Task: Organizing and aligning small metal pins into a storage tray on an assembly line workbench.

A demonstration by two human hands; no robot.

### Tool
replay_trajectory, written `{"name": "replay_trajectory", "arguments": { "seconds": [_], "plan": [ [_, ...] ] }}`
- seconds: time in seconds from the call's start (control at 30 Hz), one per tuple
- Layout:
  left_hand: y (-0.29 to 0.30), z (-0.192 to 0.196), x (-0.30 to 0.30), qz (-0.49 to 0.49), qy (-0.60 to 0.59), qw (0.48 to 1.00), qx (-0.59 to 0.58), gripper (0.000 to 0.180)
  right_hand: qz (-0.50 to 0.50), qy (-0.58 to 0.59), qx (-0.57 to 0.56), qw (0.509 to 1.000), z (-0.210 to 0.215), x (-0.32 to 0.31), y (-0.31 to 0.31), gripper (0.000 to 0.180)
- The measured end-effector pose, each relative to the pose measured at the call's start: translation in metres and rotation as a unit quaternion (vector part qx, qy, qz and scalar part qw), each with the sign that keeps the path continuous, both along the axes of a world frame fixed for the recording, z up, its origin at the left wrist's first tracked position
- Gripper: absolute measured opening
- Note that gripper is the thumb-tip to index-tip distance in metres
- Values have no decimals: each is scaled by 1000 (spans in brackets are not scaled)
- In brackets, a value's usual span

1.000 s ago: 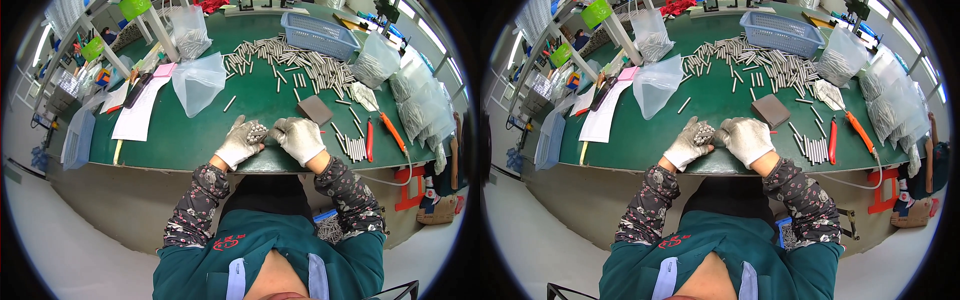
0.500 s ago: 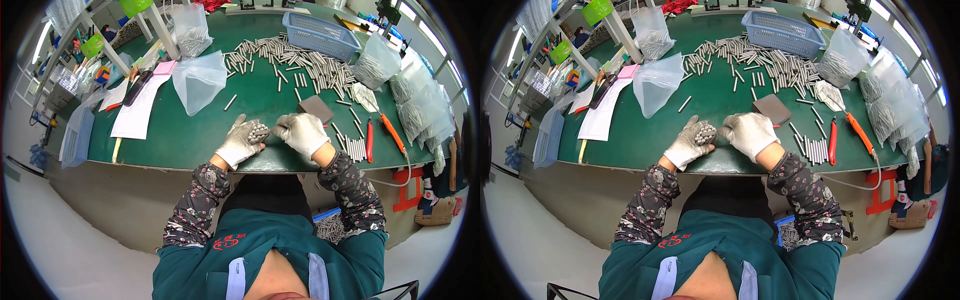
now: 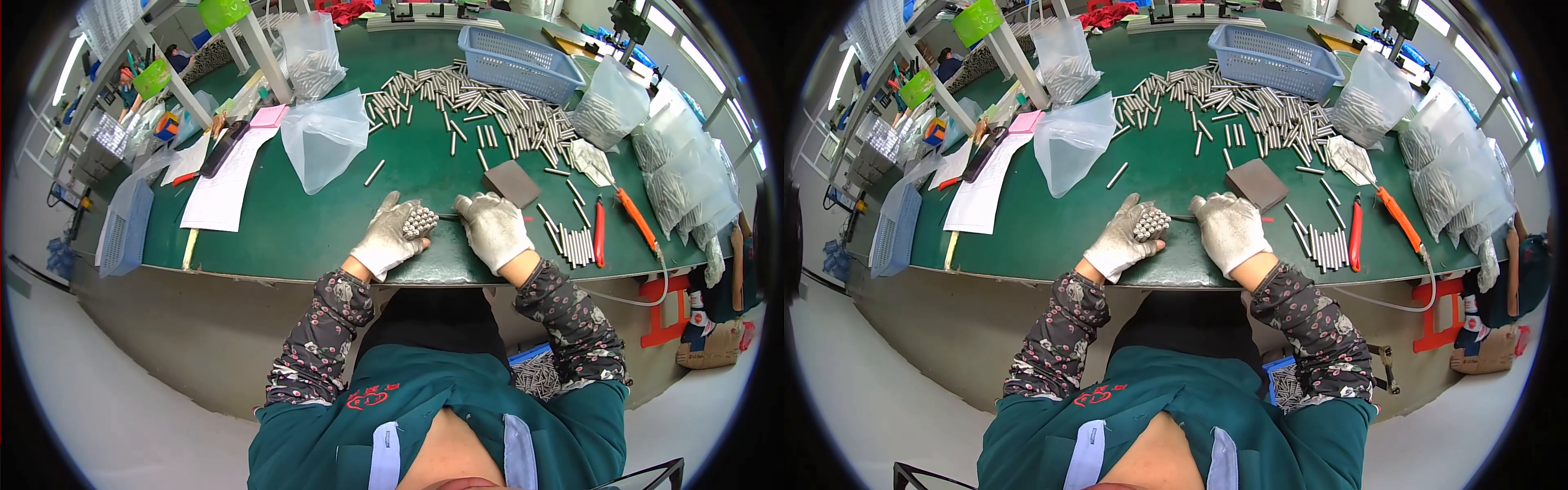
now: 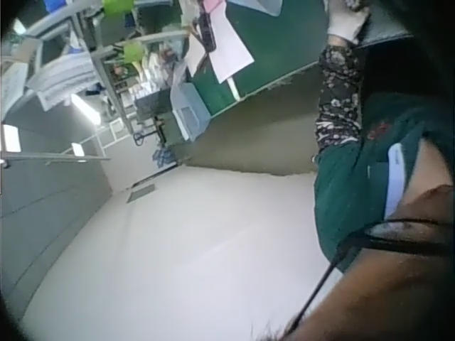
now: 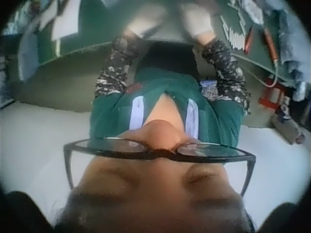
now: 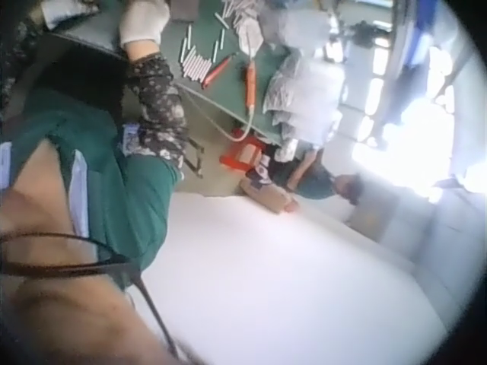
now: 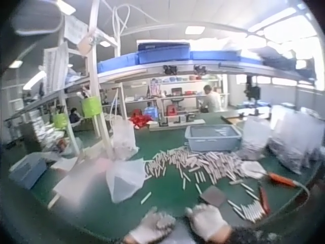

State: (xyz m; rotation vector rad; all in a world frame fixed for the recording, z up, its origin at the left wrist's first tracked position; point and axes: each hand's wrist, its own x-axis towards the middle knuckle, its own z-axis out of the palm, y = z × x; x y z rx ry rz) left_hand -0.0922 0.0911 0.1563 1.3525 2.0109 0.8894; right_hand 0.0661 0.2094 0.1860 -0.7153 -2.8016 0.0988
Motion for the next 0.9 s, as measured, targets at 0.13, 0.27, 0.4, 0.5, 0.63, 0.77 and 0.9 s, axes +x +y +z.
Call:
{"name": "replay_trajectory", "arguments": {
  "seconds": [0.13,0.27,0.4,0.5,0.63,0.77,0.9],
  "plan": [
    [-2,-1,-1,6,11,1000,10,71,3,26,105,994,13,2,1,15],
    [-4,1,0,6,5,1000,21,66,-103,99,123,982,27,8,23,50],
    [-2,1,-1,-8,27,1000,14,65,-184,-14,133,974,10,12,43,64],
    [-2,1,0,-13,37,999,12,65,-161,-44,-3,986,12,11,54,56],
    [-2,-8,-4,0,1,999,37,65,59,170,-26,983,34,9,25,37],
    [-1,-14,-7,-52,15,996,76,65,242,173,-19,955,43,-1,-27,27],
    [-5,-3,1,-17,106,992,61,63,41,178,120,976,50,-7,5,24]
  ]
}}
